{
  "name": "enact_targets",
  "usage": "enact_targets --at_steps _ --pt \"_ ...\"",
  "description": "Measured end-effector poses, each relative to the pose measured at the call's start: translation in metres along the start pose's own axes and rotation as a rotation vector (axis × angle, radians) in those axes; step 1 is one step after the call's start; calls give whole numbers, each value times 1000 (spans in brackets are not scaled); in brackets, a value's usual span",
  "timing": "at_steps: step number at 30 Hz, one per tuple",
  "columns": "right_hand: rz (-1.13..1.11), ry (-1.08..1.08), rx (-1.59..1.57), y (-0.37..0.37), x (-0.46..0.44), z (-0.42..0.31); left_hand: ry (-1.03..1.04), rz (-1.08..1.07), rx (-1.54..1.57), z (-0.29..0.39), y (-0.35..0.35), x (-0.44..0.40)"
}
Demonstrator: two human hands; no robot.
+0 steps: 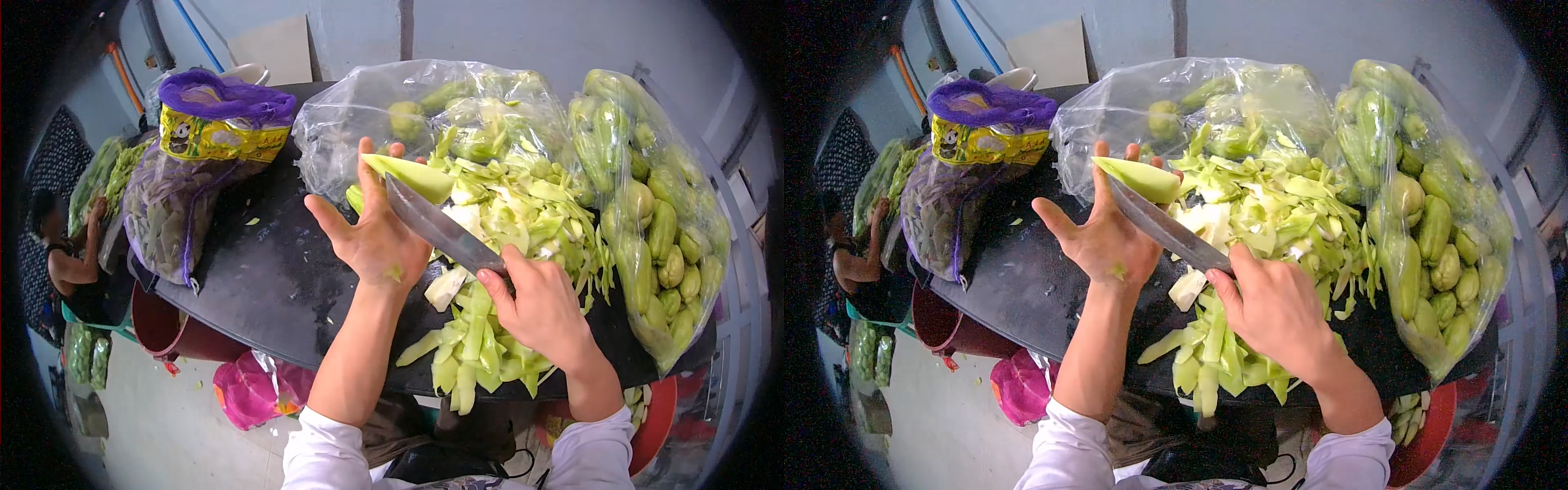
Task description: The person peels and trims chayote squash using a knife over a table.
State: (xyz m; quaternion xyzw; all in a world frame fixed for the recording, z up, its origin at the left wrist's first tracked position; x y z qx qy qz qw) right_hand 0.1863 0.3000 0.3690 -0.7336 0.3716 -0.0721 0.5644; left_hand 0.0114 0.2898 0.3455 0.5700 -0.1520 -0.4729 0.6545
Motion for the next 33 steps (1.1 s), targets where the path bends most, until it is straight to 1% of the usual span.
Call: enact_targets --at_steps 7,9,13,15,19,21,22,24,27,29,31,33 --pt "-33 35 -35 9 1 5 -3 8 -24 -2 1 1" --pt "-35 30 -99 12 1 6 1 19 -39 -4 0 2" --pt "-68 20 -131 15 4 -1 13 47 -42 -8 -3 1" --pt "-106 28 -214 15 3 -2 10 58 -36 -8 -4 2" --pt "-63 6 -194 13 1 6 -17 55 28 -8 1 3" --pt "54 17 -147 6 -2 13 -29 49 37 -8 1 3" --pt "54 18 -147 6 -2 13 -26 23 50 -8 1 1" --pt "29 33 -30 7 -1 13 -23 -2 64 -9 2 0" --pt "31 3 -55 9 -1 10 -7 4 25 -9 2 2" --pt "3 -14 -67 12 5 3 6 55 -11 -9 -2 4" --pt "-27 -37 -78 13 6 -1 14 36 2 -10 -3 2" --pt "-57 -59 -154 13 3 1 16 20 13 -10 -1 2"
Point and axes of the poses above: each hand's wrist, its own x-axis away from the middle knuckle, its own y-axis out of the palm, z = x × y, the point moved 8 cm from there along -x, towards the middle knuckle
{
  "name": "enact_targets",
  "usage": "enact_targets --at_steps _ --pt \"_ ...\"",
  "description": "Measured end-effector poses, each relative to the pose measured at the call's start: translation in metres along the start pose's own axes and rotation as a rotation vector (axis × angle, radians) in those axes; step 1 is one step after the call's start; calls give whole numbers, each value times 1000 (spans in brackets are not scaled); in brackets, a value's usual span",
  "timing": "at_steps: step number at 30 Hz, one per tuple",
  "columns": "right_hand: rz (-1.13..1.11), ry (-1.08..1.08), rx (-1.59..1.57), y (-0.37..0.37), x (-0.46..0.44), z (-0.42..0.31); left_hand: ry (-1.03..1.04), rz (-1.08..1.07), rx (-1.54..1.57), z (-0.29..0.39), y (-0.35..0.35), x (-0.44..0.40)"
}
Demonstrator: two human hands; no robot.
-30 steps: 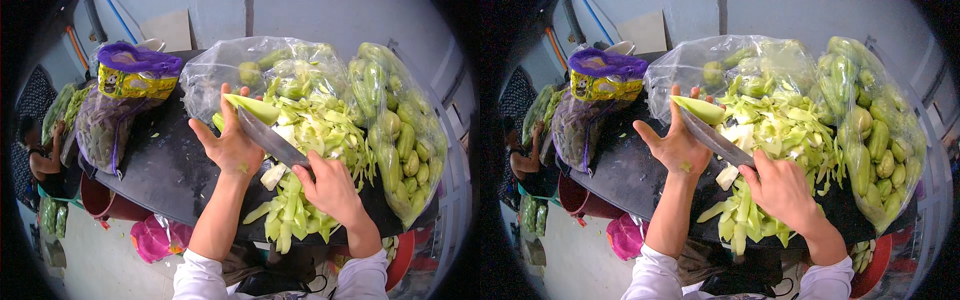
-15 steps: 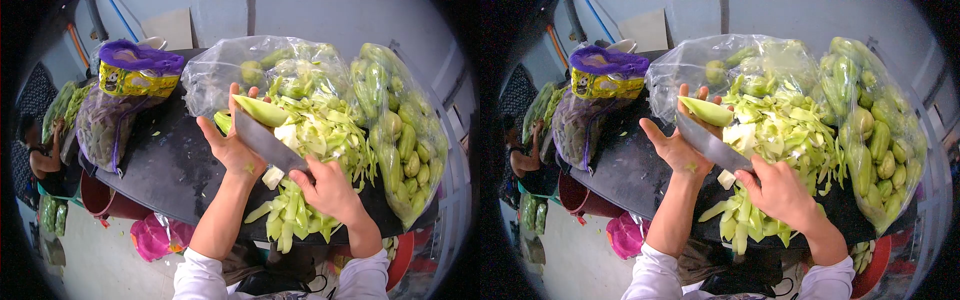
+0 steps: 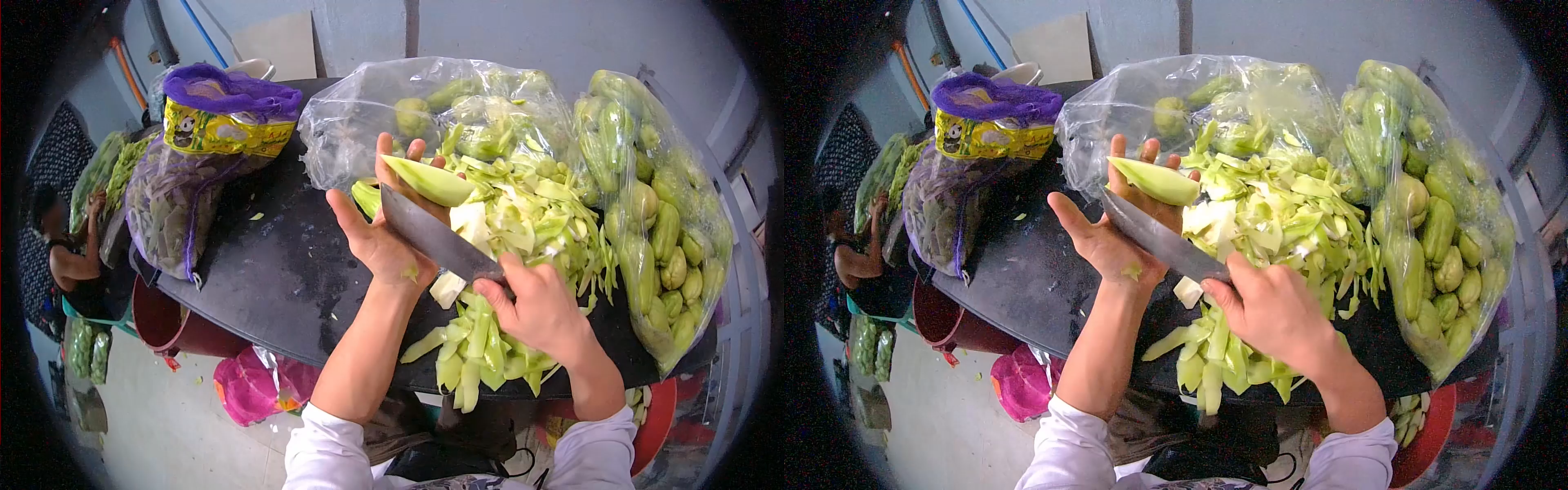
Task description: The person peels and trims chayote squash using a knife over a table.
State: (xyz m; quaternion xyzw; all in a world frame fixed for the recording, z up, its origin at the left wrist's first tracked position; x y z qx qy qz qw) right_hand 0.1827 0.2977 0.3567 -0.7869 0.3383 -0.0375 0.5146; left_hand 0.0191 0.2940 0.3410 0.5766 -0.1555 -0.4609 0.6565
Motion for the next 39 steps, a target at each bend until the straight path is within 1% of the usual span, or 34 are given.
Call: enact_targets --at_steps 2,3,7,9,11,13,15,19,21,22,24,28,30,31,33,37,39 --pt "47 14 21 -4 -2 6 -25 65 -34 0 -1 2" --pt "91 25 42 -7 -3 9 -25 66 -33 0 0 2" --pt "102 43 118 -8 -2 11 -31 38 -6 0 2 2" --pt "-13 69 127 -1 -1 6 -23 41 -23 0 -1 1" --pt "-19 40 86 0 0 6 -21 1 18 -2 -3 -2" --pt "-25 18 44 1 0 9 -32 26 -1 -1 0 0" --pt "61 41 28 -6 -3 16 -46 54 -16 -2 1 2" --pt "97 62 82 -8 -2 16 -56 -1 8 -3 6 2" --pt "-32 67 78 0 0 10 -47 -10 2 -4 4 2" --pt "-31 64 78 1 0 10 -48 -20 19 -5 2 1" --pt "-10 -24 -46 3 0 4 -50 -29 34 -5 2 1" --pt "-18 34 -34 -5 -3 13 -80 10 47 -6 8 6" --pt "69 48 -42 -9 -5 18 -100 18 50 -6 7 6" --pt "70 47 -41 -8 -5 18 -100 -4 62 -6 8 5" --pt "66 72 18 -7 -5 20 -97 -26 77 -5 9 3" --pt "31 61 17 0 -2 17 -78 -6 38 -6 8 5" --pt "-64 31 -85 6 -2 9 -60 -4 16 -7 7 4"
Point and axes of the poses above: each hand's wrist, its own x-axis away from the middle knuckle, its own y-axis out of the palm, z = x × y, the point moved 8 cm from there along -x, towards the middle knuckle
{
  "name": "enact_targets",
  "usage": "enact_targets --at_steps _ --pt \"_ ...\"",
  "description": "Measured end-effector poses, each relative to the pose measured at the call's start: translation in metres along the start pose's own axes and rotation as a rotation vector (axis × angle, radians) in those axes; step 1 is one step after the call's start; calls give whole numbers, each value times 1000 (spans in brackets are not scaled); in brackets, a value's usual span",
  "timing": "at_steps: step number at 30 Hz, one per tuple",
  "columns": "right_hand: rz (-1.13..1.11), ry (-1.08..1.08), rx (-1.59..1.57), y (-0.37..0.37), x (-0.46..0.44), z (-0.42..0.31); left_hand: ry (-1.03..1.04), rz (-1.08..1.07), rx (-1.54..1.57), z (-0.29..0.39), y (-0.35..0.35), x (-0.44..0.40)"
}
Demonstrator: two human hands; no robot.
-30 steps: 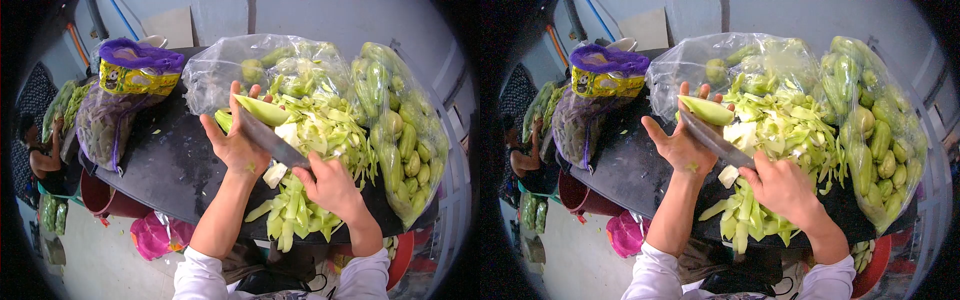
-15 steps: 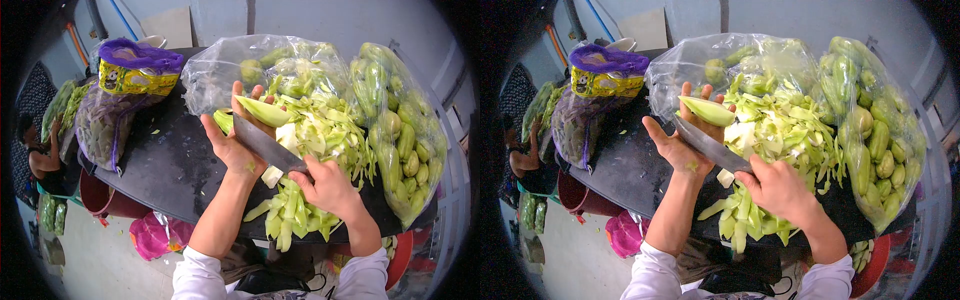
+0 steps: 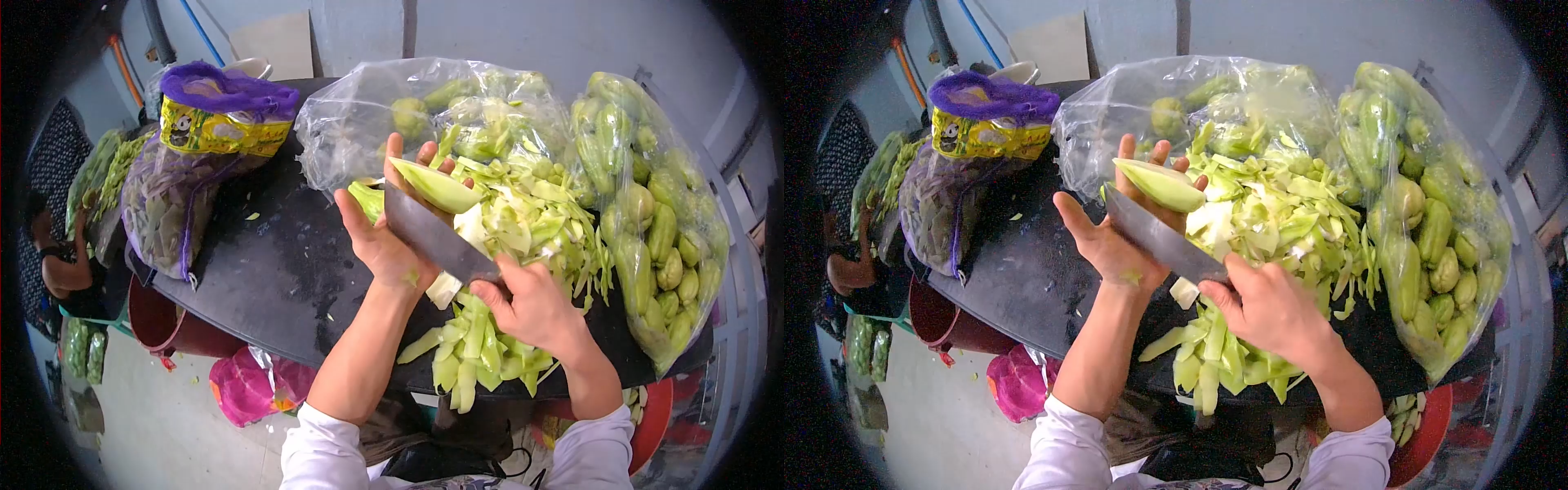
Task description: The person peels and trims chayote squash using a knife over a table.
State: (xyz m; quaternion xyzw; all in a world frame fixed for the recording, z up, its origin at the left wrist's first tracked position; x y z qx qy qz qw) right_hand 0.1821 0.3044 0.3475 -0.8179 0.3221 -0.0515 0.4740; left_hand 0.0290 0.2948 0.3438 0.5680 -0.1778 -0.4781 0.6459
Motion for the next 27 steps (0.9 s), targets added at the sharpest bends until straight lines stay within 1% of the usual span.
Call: enact_targets --at_steps 2,3,4,6,9,13,16,18,21,25,27 --pt "-30 -2 -54 -2 0 -3 -10 -57 16 -3 -1 -1" --pt "-62 2 -109 -1 0 -4 -10 -57 16 -3 -1 -1" --pt "-61 3 -109 -3 -1 -3 -13 -63 14 -4 -1 -2" --pt "-132 31 -143 1 -1 -1 -19 -69 13 -5 0 -2" --pt "-155 42 -200 2 -1 -1 -9 -68 -5 -5 -1 -2" --pt "-152 5 -263 1 -3 -2 -7 -38 -32 -3 -4 -4" --pt "-153 67 -234 0 -4 6 -28 7 -27 -2 -4 -2" --pt "-87 135 -185 -5 -5 13 -40 33 -29 -3 -4 0" --pt "-43 155 -111 -3 -3 12 -47 40 -2 -3 -4 0" --pt "-55 86 -150 6 -2 7 -31 10 18 -2 -5 -1" --pt "-109 57 -240 11 -2 3 -19 -19 24 -2 -6 -3"
Point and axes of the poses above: each hand's wrist, its own x-axis away from the middle knuckle, its own y-axis out of the palm, z = x × y, the point moved 8 cm from there along -x, towards the middle knuckle
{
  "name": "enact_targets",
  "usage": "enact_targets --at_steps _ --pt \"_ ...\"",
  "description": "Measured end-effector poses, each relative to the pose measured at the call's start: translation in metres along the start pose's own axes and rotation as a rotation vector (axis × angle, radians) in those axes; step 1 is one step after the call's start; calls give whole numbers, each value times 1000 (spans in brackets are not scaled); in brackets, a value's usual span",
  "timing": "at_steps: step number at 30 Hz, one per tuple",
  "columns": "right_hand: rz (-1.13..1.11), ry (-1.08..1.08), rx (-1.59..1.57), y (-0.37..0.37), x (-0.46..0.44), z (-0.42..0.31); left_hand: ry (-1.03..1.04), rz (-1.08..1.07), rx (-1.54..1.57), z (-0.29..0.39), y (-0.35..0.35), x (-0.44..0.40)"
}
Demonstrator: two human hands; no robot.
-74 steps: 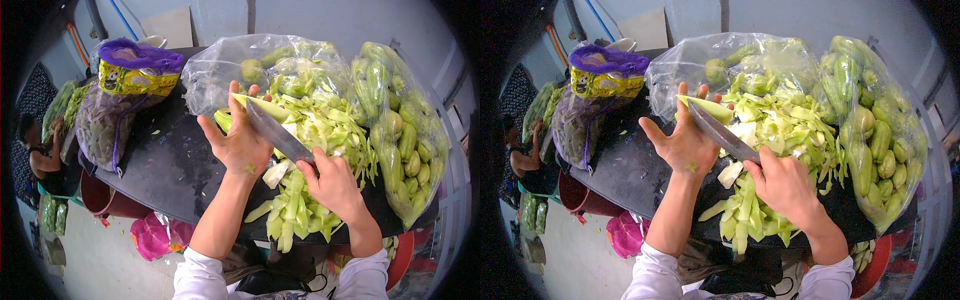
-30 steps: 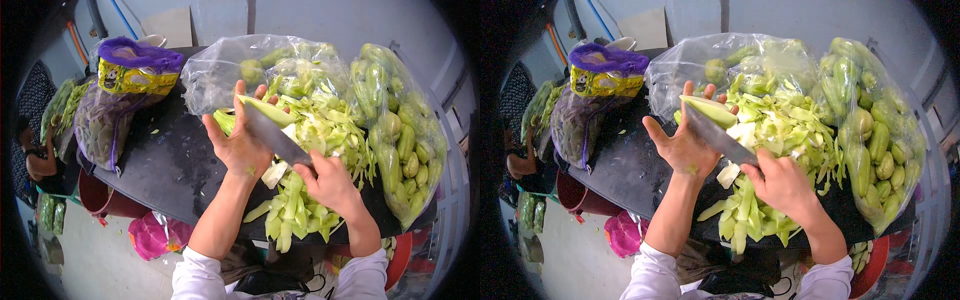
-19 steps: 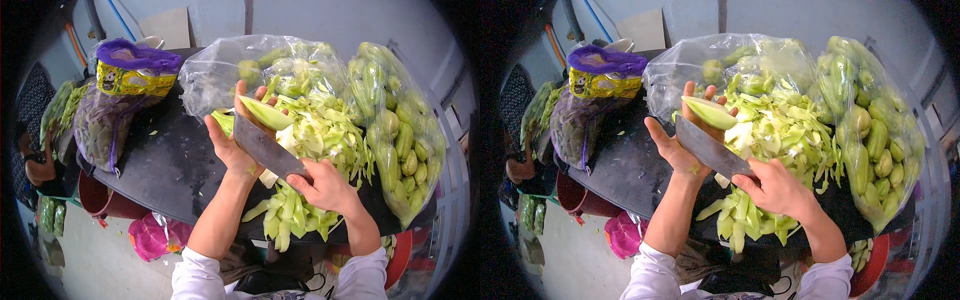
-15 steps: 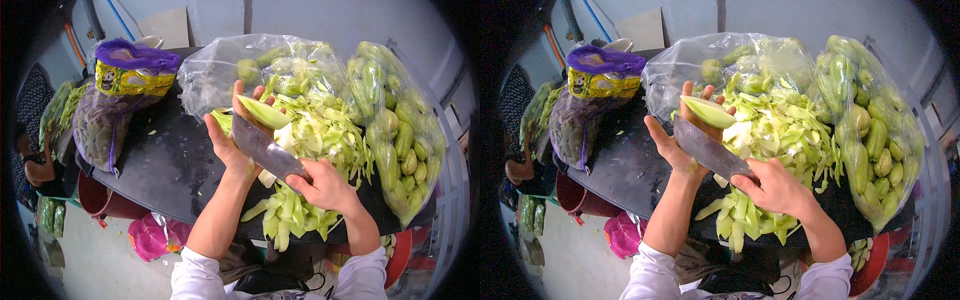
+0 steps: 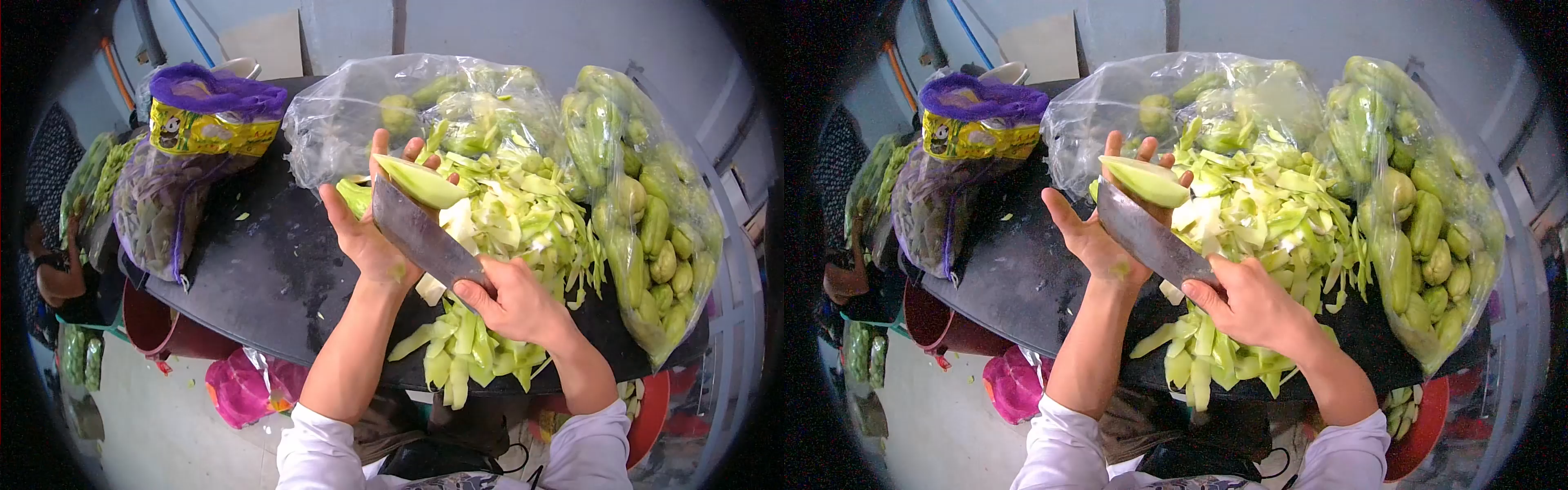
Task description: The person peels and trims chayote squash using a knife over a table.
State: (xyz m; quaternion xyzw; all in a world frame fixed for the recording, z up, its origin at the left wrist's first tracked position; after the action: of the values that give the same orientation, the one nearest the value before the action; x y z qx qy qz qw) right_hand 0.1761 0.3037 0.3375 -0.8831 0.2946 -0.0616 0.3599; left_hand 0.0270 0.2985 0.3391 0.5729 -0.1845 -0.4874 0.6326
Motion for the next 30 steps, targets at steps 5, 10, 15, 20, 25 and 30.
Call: enact_targets --at_steps 5,10,15,20,25,30 --pt "-57 -8 -34 -1 1 -2 -5 -45 -5 0 2 -1" --pt "48 49 40 -11 -2 5 -15 21 -34 -1 1 2" --pt "-13 -43 -27 -1 2 -7 9 -50 -46 0 1 -1" --pt "-27 -10 61 -8 0 -1 -25 24 -43 -2 2 2" --pt "2 -59 6 -2 0 -3 3 -26 -55 -1 0 0" --pt "7 7 49 -6 1 2 -29 24 -62 -4 0 3"
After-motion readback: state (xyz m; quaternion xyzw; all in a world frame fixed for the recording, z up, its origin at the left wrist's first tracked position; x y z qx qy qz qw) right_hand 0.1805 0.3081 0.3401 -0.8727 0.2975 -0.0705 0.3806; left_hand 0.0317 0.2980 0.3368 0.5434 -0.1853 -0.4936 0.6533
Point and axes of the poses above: each hand's wrist, its own x-axis away from the middle knuckle, its own y-axis out of the palm, z = x × y, the point moved 8 cm from there along -x, towards the middle knuckle
